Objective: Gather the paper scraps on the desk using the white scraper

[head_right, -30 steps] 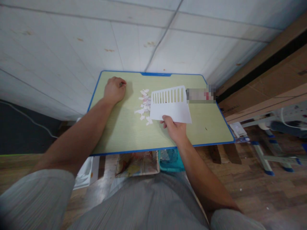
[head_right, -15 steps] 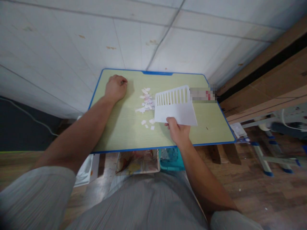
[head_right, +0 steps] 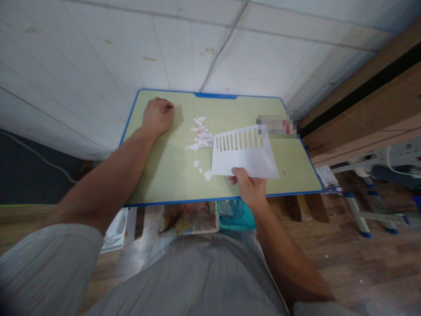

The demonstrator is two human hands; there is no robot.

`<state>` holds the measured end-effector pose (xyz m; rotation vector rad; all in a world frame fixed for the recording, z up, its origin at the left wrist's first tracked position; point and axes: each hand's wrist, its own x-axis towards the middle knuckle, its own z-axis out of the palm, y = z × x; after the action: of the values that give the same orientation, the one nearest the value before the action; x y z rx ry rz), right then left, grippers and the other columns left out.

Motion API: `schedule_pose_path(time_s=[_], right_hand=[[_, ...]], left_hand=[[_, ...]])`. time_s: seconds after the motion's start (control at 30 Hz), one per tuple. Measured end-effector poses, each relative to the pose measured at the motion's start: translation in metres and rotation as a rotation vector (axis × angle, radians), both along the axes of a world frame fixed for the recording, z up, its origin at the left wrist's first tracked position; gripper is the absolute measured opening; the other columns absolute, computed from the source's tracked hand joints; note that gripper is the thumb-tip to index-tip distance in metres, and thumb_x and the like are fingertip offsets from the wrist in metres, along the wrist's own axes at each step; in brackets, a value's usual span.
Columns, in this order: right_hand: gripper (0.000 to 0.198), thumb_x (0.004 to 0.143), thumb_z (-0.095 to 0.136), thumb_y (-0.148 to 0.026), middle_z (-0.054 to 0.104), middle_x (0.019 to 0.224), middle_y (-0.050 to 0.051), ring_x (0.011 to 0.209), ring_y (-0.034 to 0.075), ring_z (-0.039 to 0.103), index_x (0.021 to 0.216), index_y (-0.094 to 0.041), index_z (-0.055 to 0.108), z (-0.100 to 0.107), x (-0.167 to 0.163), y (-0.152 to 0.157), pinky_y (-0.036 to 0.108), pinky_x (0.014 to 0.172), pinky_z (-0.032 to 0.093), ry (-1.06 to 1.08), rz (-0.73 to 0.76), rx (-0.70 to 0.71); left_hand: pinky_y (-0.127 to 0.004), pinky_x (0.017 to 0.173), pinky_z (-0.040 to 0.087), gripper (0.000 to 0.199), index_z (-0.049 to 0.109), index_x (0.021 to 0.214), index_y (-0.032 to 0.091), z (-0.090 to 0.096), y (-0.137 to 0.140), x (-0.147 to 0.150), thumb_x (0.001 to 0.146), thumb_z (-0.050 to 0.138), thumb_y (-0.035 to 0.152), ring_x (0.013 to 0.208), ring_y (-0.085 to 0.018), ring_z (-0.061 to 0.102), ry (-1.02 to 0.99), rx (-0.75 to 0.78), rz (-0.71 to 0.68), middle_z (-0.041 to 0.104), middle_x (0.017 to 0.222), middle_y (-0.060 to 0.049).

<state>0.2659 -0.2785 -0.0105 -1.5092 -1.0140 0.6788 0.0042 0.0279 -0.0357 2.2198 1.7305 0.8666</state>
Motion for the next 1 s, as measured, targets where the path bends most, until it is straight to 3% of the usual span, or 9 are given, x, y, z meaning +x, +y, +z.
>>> schedule_pose_path(time_s=[0.17,0.37,0.7,1.0], right_hand=[[0.033,0.083,0.079,-0.037,0.069,0.055,0.0,0.053,0.02,0.066,0.054,-0.028,0.068,0.0,0.003,-0.01,0.037,0.063,0.06,0.004,0.043,0.013],[0.034,0.087,0.078,-0.041,0.072,0.06,0.002,0.06,0.023,0.071,0.056,-0.028,0.071,0.004,0.002,-0.014,0.039,0.07,0.062,-0.045,0.075,0.022],[0.035,0.087,0.077,-0.038,0.068,0.056,0.0,0.058,0.022,0.066,0.054,-0.029,0.068,0.002,0.018,-0.025,0.041,0.072,0.06,-0.052,-0.011,0.02],[0.044,0.09,0.077,-0.04,0.069,0.058,0.004,0.067,0.027,0.067,0.049,-0.031,0.065,0.008,0.04,-0.042,0.047,0.08,0.065,-0.169,0.027,-0.035]], left_hand=[[-0.065,0.134,0.051,0.018,0.081,0.114,0.025,-0.001,0.0,0.0,0.112,0.065,0.019,0.153,-0.041,0.064,-0.031,-0.02,-0.011,0.079,0.144,-0.015],[-0.064,0.132,0.053,0.018,0.079,0.109,0.029,-0.006,0.003,-0.003,0.108,0.065,0.019,0.145,-0.043,0.068,-0.058,0.022,-0.018,0.08,0.135,-0.013],[-0.06,0.131,0.055,0.018,0.076,0.108,0.03,-0.009,0.006,-0.006,0.102,0.065,0.017,0.141,-0.041,0.069,-0.059,0.048,-0.047,0.08,0.131,-0.012],[-0.058,0.13,0.053,0.012,0.075,0.11,0.026,0.009,-0.01,-0.004,0.111,0.065,0.02,0.141,-0.037,0.063,0.079,-0.019,-0.062,0.077,0.14,-0.013]])
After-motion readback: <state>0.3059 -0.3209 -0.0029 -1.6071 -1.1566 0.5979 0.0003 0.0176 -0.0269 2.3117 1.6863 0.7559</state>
